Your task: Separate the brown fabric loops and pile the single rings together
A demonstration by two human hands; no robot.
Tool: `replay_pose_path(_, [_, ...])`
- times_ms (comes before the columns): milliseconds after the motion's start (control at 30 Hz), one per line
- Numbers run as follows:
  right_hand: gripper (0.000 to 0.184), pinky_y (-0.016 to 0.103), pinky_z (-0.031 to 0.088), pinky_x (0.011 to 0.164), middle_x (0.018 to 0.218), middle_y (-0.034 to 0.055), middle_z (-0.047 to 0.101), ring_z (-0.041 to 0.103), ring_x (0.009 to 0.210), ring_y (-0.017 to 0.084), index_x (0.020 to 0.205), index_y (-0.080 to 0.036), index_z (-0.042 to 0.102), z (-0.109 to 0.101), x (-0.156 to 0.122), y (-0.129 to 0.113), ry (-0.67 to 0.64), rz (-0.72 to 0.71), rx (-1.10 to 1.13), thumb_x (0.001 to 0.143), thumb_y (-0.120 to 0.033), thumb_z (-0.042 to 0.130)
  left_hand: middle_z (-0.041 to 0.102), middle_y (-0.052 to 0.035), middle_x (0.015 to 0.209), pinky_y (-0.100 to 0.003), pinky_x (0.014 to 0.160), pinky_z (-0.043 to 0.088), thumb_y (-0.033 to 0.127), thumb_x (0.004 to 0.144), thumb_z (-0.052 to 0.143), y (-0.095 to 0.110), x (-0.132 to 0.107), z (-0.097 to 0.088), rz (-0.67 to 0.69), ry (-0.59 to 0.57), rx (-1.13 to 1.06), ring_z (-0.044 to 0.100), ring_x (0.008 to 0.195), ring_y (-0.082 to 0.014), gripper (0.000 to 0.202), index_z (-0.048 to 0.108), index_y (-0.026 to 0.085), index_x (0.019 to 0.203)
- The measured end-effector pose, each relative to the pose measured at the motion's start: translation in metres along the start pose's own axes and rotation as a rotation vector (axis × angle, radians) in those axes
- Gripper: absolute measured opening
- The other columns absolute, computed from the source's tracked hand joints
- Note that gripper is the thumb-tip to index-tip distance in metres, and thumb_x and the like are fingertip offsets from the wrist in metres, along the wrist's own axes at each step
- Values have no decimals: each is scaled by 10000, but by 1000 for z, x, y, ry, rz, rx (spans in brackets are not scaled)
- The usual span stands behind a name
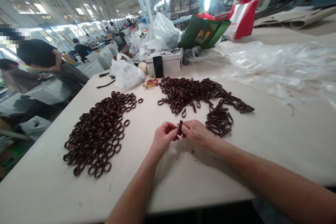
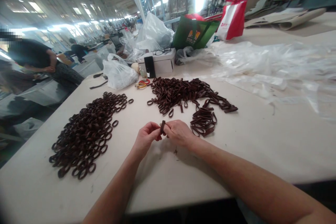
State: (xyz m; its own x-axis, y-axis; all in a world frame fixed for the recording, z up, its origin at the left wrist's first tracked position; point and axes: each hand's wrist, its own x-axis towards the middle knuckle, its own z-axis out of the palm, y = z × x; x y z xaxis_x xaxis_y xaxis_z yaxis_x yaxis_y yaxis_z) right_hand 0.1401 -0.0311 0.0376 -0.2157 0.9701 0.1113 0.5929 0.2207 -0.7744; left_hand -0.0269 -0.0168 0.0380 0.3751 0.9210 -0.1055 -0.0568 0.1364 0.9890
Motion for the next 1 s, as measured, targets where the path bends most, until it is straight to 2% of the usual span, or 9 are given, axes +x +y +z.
replay_pose_path(167, [326,229,340,526,604,9,618,522,548,123,697,-168,640,3,-3,-5,37,-3,-24,905,-267,409,592,-8,624,-199,521,402,336,676,702,-3,0,1,-36,-43,10,530,523,-105,248,585,128,744])
replay_pose_path(267, [255,241,416,618,800,21,660,557,634,128,1014,-178,644,5,-4,-6,102,-17,-18,891,-246,432,591,-8,641,-198,525,397,291,663,669,-4,0,0,-66,-78,-32,525,528,-101,193,598,129,740])
replay_pose_path(333, [362,254,459,695,962,42,647,579,694,124,1212,-189,560,6,-5,-6,170,-90,3,866,-201,452,595,-13,664,-200,528,398,270,653,647,-5,-1,-1,-106,-109,-58,524,529,-99,174,602,129,746])
replay_pose_path(367, [404,256,472,723,1009,49,631,589,726,124,1252,-197,534,5,-6,-6,198,-147,9,857,-176,455,596,-16,669,-202,529,399,263,650,638,-5,-1,-1,-127,-127,-65,523,528,-100,172,604,129,753])
replay_pose_path(467, [379,246,488,760,1027,52,618,606,812,129,1208,-213,576,4,-7,-6,217,-321,-14,863,-132,439,589,-18,658,-205,529,399,249,633,620,-3,-2,-1,-167,-173,-85,521,524,-103,170,596,132,754])
replay_pose_path(533, [339,241,491,754,1005,52,626,606,822,131,1152,-210,610,4,-8,-5,211,-378,-19,872,-130,438,579,-16,645,-203,527,394,245,628,623,-1,-4,0,-180,-197,-116,517,521,-103,168,585,133,747])
replay_pose_path(700, [274,249,486,720,894,39,621,584,759,128,1076,-198,629,4,-7,-3,276,-347,62,868,-144,460,570,-12,655,-207,544,400,265,645,695,2,-5,1,-129,-226,-107,509,536,-100,201,578,133,742])
replay_pose_path(867, [327,237,474,680,938,44,637,583,730,126,1081,-199,621,-2,-5,-4,298,-376,-64,800,-105,485,544,4,609,-208,517,396,347,687,719,0,-4,-4,-59,-197,-32,470,497,-91,265,551,143,714])
replay_pose_path(1000, [207,242,446,686,842,26,638,577,736,138,884,-198,651,-4,-6,-3,259,-337,-75,764,-100,514,533,16,610,-200,507,405,342,685,726,2,-6,-2,-30,-204,-26,467,497,-85,264,551,148,722])
